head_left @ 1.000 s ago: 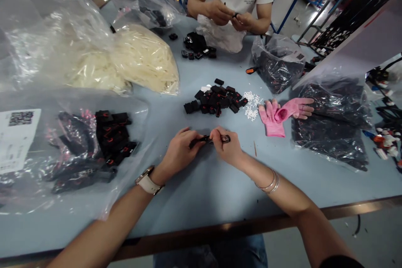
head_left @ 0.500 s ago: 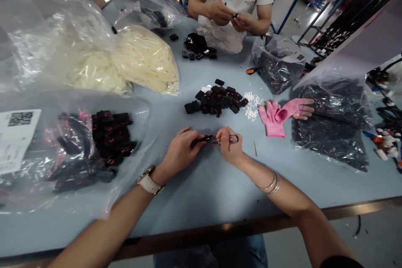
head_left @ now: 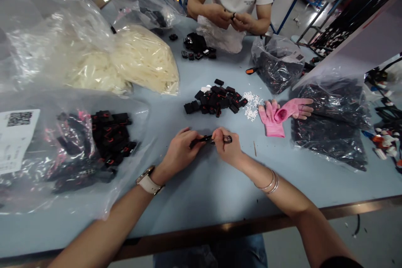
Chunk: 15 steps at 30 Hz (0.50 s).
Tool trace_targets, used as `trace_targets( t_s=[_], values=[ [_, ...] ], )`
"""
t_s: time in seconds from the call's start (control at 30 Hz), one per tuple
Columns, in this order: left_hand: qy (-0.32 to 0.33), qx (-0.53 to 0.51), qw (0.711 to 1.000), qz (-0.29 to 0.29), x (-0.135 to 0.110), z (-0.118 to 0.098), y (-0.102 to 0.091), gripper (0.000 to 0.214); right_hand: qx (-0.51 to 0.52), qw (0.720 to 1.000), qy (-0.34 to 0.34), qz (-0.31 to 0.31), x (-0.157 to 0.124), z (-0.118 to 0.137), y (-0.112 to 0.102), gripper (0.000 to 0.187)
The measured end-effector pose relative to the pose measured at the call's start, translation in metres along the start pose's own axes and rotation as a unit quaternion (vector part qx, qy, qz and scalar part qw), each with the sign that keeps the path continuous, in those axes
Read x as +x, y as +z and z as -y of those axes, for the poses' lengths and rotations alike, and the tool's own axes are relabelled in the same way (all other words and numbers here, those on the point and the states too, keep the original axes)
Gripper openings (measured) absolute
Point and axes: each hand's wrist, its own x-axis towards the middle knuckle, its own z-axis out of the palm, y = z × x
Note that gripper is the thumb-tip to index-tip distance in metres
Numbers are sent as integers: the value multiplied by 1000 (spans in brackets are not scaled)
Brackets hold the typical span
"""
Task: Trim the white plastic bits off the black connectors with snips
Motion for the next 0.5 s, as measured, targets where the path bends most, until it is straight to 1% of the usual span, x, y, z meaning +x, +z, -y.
trace_targets(
  t_s=[0.07, 0.1, 0.2, 0.27, 0.37, 0.43, 0.5],
  values=[
    [-1, 2, 1000, 1, 0, 0, 0, 7, 23, 1000, 9, -8, -1, -2, 2, 40],
    [-2, 3, 1000, 1, 0, 0, 0, 8, 48, 998, 17, -23, -2, -3, 3, 43],
    [-8, 7, 1000, 0, 1, -3, -1, 7, 145, 984, 48, -95, -1, -6, 5, 53],
    [-17, 7, 1000, -1, 1, -6, -2, 6, 192, 970, 67, -131, 1, -6, 5, 56],
    [-24, 12, 1000, -4, 1, -8, -2, 12, 229, 958, 83, -149, 5, -6, 5, 56],
    [-11, 24, 1000, -3, 0, -8, 0, 18, 242, 953, 92, -157, 7, -7, 4, 56],
    [-4, 35, 999, -12, -1, -7, 2, 18, 250, 950, 100, -161, 8, -8, 4, 56]
  ],
)
